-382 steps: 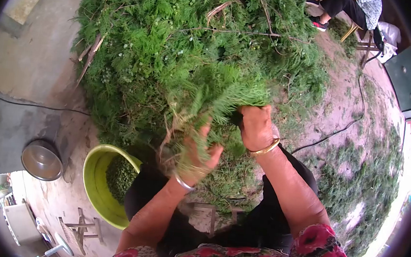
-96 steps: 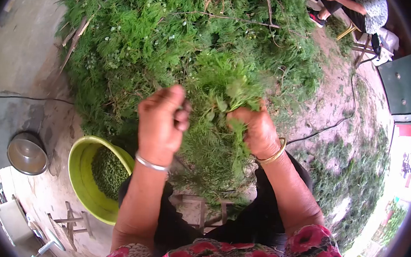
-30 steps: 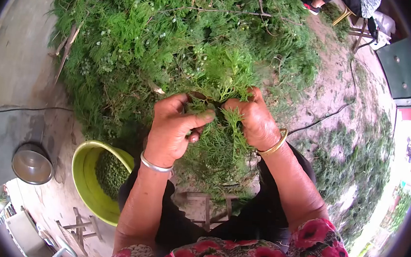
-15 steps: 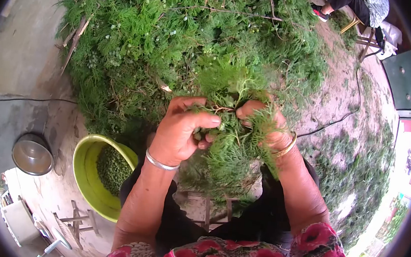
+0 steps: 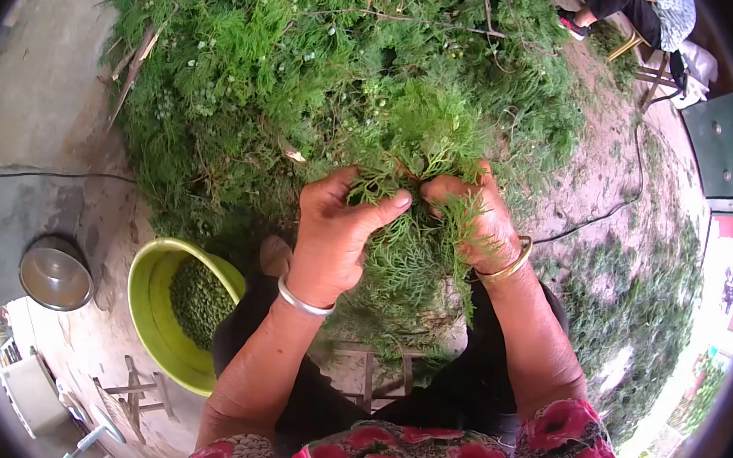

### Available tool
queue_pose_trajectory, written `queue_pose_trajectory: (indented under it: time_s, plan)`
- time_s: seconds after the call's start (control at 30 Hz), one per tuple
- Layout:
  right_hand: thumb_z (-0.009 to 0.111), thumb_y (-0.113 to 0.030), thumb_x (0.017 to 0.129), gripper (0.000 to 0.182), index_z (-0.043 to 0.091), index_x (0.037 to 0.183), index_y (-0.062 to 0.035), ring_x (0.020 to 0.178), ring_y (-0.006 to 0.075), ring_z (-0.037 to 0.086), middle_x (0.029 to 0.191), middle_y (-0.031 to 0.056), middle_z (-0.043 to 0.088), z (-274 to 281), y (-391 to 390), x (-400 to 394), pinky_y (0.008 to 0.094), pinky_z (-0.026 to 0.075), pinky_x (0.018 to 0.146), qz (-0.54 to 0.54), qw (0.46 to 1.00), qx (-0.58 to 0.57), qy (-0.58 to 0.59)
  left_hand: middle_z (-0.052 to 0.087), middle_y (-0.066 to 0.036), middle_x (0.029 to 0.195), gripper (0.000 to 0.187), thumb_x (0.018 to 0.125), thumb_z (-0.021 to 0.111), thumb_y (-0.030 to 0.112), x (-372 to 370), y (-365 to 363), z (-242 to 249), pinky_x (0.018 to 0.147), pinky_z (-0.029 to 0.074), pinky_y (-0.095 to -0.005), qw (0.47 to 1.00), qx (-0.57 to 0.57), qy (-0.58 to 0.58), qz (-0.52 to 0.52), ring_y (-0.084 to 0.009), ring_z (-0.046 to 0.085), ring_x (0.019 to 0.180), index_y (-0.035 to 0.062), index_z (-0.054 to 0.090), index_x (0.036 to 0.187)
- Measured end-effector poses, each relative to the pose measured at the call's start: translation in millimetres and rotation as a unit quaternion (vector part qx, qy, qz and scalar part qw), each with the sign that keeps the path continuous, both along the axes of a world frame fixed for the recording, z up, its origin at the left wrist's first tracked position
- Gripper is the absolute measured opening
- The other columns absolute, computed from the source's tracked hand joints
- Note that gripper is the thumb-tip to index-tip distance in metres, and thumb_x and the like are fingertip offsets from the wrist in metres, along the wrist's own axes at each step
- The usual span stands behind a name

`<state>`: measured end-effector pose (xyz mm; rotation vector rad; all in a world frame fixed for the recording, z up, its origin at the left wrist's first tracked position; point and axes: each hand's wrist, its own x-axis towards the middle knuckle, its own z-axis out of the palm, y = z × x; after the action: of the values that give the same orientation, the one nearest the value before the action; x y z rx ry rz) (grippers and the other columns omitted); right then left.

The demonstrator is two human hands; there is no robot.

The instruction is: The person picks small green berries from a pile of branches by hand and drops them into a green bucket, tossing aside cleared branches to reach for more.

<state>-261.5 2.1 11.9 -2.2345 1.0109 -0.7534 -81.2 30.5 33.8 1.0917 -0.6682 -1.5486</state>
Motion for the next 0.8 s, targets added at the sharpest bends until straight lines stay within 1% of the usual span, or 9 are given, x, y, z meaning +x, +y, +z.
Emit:
queue_pose_trajectory:
  time_s: [0.07,0.2,0.23,0.27,0.37,0.47,0.7,0.77,0.8]
  plan:
    - [0.058,-0.007,0.059,0.022,0.059,0.081,-0.0072,0.079,0.0286,0.052,0.079,0.006,0.058,-1,1,0,0.0381,0.035,0.078,0.025,0.991,-0.133,0.013,0.065,-0.003,0.081,0.018,0.072,0.069,-0.003,-2,3,-7,0.062,0.045,-0.0215,0.999,-0.03,-0.027,0.011,-0.0076,0.058,0.067,-0.0045,0.062,0.089]
    - [0.063,-0.015,0.067,0.019,0.06,0.084,-0.0081,0.079,0.0253,0.055,0.085,0.0052,0.06,-2,5,0,0.0388,0.035,0.081,0.016,1.0,-0.006,-0.019,0.065,-0.004,0.08,0.011,0.073,0.067,-0.001,10,-1,-3,0.062,0.046,-0.0236,0.999,-0.032,-0.042,-0.01,-0.0098,0.058,0.066,-0.0031,0.064,0.084]
    - [0.065,-0.023,0.07,0.022,0.061,0.086,-0.0081,0.078,0.022,0.055,0.087,0.0045,0.06,3,13,8,0.0369,0.037,0.079,-0.07,0.934,0.244,-0.25,0.065,-0.004,0.08,0.011,0.073,0.067,-0.001,11,-2,-2,0.062,0.046,-0.0236,0.999,-0.032,-0.041,-0.01,-0.0098,0.058,0.066,-0.0031,0.064,0.084]
    - [0.068,-0.032,0.074,0.028,0.061,0.088,-0.008,0.077,0.0187,0.056,0.089,0.0038,0.06,5,18,12,0.035,0.04,0.077,-0.147,0.75,0.462,-0.45,0.065,-0.005,0.078,0.01,0.073,0.066,0.0,12,-4,0,0.061,0.047,-0.0259,0.997,0.026,0.075,-0.015,-0.0114,0.058,0.065,-0.002,0.065,0.082]
    - [0.067,-0.053,0.073,0.051,0.061,0.091,-0.0055,0.078,0.0134,0.054,0.091,0.0034,0.059,-10,19,5,0.0285,0.043,0.069,-0.083,0.826,0.353,-0.432,0.064,-0.011,0.078,0.009,0.075,0.062,0.003,10,1,-5,0.054,0.049,-0.0303,0.964,0.123,0.234,-0.009,-0.0188,0.06,0.064,-0.0017,0.063,0.083]
    - [0.068,-0.058,0.069,0.059,0.06,0.09,-0.0036,0.079,0.0131,0.054,0.089,0.0038,0.058,-17,19,4,0.025,0.042,0.064,-0.111,0.797,0.35,-0.479,0.061,-0.023,0.089,0.022,0.083,0.056,0.014,17,0,-22,0.048,0.048,-0.0284,0.888,0.06,0.418,-0.181,-0.0286,0.062,0.067,-0.0057,0.057,0.092]
    - [0.061,-0.035,0.079,0.033,0.06,0.085,-0.0036,0.076,0.0152,0.053,0.086,0.0056,0.058,10,7,6,0.0282,0.043,0.071,-0.248,0.726,0.427,-0.478,0.061,-0.023,0.094,0.029,0.088,0.05,0.018,23,-6,-6,0.046,0.048,-0.029,0.909,0.135,0.391,-0.053,-0.0301,0.064,0.075,-0.0053,0.054,0.105]
    - [0.059,-0.037,0.081,0.034,0.061,0.086,-0.0028,0.08,0.0162,0.053,0.09,0.0068,0.058,17,9,10,0.0301,0.043,0.074,-0.239,0.834,0.317,-0.384,0.061,-0.022,0.089,0.026,0.089,0.049,0.018,35,-5,-15,0.044,0.047,-0.028,0.922,0.132,0.364,-0.022,-0.0281,0.062,0.073,-0.005,0.055,0.1]
    - [0.059,-0.037,0.082,0.038,0.062,0.091,-0.0002,0.085,0.0172,0.053,0.093,0.0077,0.059,-5,9,6,0.0314,0.043,0.077,-0.188,0.837,0.236,-0.456,0.061,-0.021,0.086,0.025,0.089,0.05,0.018,43,-4,-17,0.043,0.047,-0.0275,0.934,0.12,0.337,-0.016,-0.027,0.062,0.071,-0.0049,0.056,0.097]
